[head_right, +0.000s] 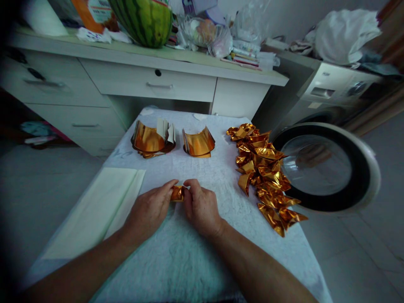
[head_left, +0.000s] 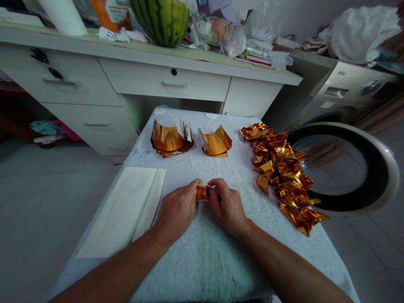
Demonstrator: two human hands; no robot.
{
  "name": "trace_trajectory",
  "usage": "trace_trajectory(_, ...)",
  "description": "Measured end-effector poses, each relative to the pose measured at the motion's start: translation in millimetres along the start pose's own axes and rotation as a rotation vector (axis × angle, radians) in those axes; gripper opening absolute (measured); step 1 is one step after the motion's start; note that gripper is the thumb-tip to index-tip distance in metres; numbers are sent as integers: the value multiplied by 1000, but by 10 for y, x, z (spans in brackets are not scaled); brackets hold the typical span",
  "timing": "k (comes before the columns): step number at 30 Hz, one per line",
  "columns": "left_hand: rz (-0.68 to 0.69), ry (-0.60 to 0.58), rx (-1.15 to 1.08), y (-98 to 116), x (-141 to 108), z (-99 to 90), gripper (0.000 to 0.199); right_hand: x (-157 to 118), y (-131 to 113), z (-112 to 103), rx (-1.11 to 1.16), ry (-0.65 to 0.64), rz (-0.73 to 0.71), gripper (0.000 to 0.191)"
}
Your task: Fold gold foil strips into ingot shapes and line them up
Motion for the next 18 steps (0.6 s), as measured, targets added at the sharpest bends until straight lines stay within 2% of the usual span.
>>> trace_trajectory(3,-4,29,-15,-17,-1,-19,39,4,-4,17,-9,-31,-17,15)
trace_trajectory(9,18,80,-160,6,-6,-104,38,11,33,-1,-9,-6,6,14)
trace_trajectory(15,9,85,-122,20,-15,-114,37,3,31,18,-28,-20,-7,14)
trace_trajectory(18,-9,71,-92,22,-12,-96,37,8,41,-5,-37,23,19,14)
Point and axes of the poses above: each hand's wrist, its own x-axis towards the middle knuckle, its own z-axis out of the palm, y = z × x, the point moved 6 cm from there along x, towards the middle knuckle, and after that the axes turned 14 degrees about x, right-handed, at the moved point
